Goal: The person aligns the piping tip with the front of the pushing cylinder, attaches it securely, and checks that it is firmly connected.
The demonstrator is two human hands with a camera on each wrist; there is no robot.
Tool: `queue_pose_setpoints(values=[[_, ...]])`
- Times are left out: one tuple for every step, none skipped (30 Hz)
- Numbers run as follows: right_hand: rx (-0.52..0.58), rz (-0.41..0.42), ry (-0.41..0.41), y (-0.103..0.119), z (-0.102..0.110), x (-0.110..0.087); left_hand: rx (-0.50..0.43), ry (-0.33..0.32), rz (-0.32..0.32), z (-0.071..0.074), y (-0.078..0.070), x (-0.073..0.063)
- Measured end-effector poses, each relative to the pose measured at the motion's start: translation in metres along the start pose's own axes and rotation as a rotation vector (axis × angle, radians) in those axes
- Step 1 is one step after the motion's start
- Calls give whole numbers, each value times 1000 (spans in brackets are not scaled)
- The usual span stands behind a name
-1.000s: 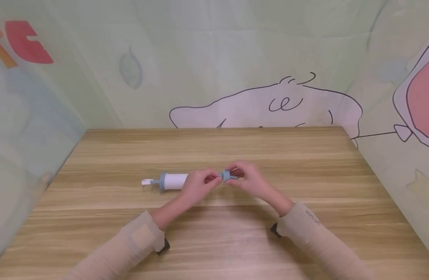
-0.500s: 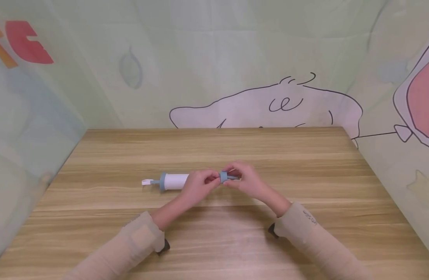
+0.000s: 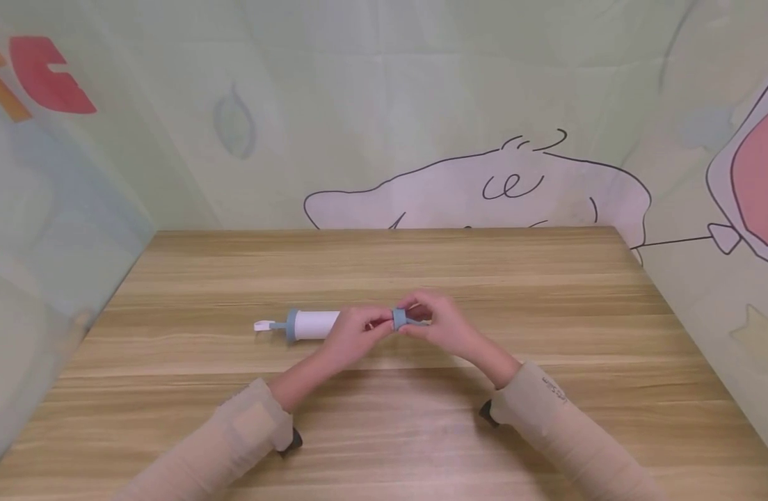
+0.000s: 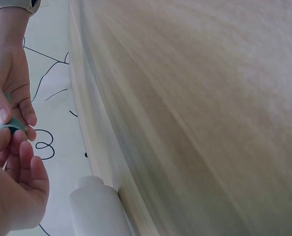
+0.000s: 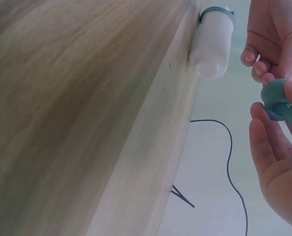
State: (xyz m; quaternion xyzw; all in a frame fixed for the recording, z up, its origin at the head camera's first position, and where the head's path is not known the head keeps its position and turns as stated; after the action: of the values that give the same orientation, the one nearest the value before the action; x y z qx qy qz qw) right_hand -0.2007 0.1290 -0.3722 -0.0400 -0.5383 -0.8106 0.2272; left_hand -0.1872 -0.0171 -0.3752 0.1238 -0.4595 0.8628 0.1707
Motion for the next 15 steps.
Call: queue_pose_setpoints(values=[[-3, 1, 0, 0, 0, 0, -4, 2, -6, 0, 0, 0], [-4, -2, -1, 0, 0, 0, -5, 5, -16, 0, 0, 0], [-7, -4, -1, 0, 0, 0, -8, 7, -18, 0, 0, 0], [-8, -5, -1, 0, 0, 0, -10, 10, -20, 0, 0, -1], [-10, -5, -1, 0, -1, -1, -11, 12, -22, 0, 0, -1], [-13, -4, -1, 0, -1, 0, -11, 15, -25, 0, 0, -1], [-18, 4, -2, 1, -1, -1, -13, 16, -27, 0, -1, -1], [-17, 4, -3, 1, -1, -1, -16, 17, -31, 0, -1, -1], [-19, 11, -4, 1, -1, -1, -19, 16, -30, 0, -1, -1], [-19, 14, -6, 2, -1, -1, -21, 17, -29, 0, -1, -1], [-20, 15, -7, 2, -1, -1, -23, 16, -29, 0, -1, -1], [-21, 18, -9, 2, -1, -1, -27, 16, -27, 0, 0, -1], [-20, 18, -10, 2, 0, -1, -31, 17, -28, 0, 0, -1], [-18, 15, -11, 2, -1, -1, -34, 18, -26, 0, 0, -1], [-16, 15, -11, 2, -1, -1, -35, 18, -21, -1, 1, -1]])
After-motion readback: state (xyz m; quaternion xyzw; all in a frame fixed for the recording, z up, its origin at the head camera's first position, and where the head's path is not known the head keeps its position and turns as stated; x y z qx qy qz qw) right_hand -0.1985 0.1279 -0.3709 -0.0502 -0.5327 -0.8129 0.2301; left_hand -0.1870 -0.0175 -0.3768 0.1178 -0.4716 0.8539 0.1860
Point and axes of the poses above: each hand's wrist, its own x-axis towards the middle knuckle, its own z-axis out of the back of the hand, y = z × x, the point moved 4 cm from there along x, towards the middle knuckle, and after that the axes turned 15 degrees about -y, right-handed, at the moved point
